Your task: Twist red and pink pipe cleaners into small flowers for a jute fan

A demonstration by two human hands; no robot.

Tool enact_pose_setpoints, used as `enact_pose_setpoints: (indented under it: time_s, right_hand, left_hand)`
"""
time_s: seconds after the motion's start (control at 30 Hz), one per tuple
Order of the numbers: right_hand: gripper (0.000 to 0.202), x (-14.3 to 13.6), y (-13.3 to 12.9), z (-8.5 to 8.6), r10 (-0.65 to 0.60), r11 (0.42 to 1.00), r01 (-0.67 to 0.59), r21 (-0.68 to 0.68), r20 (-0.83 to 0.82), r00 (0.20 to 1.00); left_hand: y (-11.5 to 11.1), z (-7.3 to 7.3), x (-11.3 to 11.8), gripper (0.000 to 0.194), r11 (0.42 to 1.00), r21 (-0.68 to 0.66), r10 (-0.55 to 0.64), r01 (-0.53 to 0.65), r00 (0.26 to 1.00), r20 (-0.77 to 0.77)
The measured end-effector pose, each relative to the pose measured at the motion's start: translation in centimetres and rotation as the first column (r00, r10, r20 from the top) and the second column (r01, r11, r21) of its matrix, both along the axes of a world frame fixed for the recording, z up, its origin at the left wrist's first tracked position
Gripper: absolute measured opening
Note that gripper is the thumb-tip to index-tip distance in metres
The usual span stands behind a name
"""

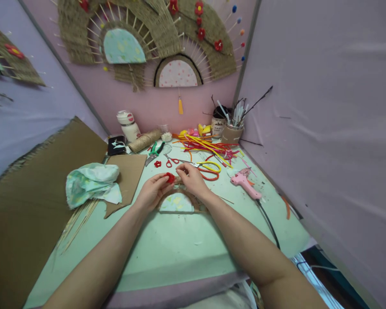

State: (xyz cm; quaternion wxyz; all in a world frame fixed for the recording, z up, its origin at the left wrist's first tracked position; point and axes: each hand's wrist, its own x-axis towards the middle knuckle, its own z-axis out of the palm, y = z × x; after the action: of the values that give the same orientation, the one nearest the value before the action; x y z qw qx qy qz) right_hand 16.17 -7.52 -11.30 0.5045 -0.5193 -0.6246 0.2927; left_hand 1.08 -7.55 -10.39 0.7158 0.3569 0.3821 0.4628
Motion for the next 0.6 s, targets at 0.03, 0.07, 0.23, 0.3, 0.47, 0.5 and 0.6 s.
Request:
enact_pose_setpoints:
  time_s: [0.03, 0.07, 0.23, 0.3, 0.47, 0.5, 0.6]
  right_hand:
    - [0.016, 0.0, -0.1, 0.2, -0.009, 1.0, 0.009, 0.011, 0.017, 1.0]
    - [0.017, -0.1, -0.2, 0.3, -0.01, 1.0, 0.009, 0.016, 0.029, 1.0]
    - [0.021, -0.6, -0.8, 0.6, 0.026, 0.999, -0.025, -0.022, 0.045, 0.999]
    - [0.02, -0.7, -0.9, 0.5, 0.027, 1.0, -0.026, -0.015, 0.055, 0.998]
    - [0.016, -0.7, -1.0, 0.3, 0.022, 0.998, -0.031, 0.06, 0.138, 0.99]
    - [0.016, -0.7, -1.1, 0.3, 0.022, 0.996, -0.035, 0.077, 0.156, 0.987]
    - [0.015, -0.8, -1.3, 0.3, 0.028, 0.992, -0.053, 0.117, 0.206, 0.978]
  left_hand:
    - [0.1, 0.0, 0.0, 0.01, 0.999, -0.011, 0.034, -0.034, 0.999, 0.006]
    - [0.1, 0.1, 0.0, 0.008, 0.998, -0.017, 0.065, -0.065, 0.998, 0.01]
    - [0.0, 0.4, 0.2, 0.009, 0.99, -0.013, 0.137, -0.137, 0.99, -0.015]
    - [0.0, 0.2, 0.2, 0.014, 0.993, 0.0, 0.121, -0.121, 0.992, -0.038]
    - [0.2, -0.6, 0.1, 0.024, 0.991, 0.058, 0.122, -0.117, 0.988, -0.095]
    - [0.2, -0.8, 0.1, 0.024, 0.989, 0.068, 0.137, -0.13, 0.984, -0.11]
    - [0.2, -1.0, 0.1, 0.024, 0.982, 0.095, 0.178, -0.165, 0.973, -0.148]
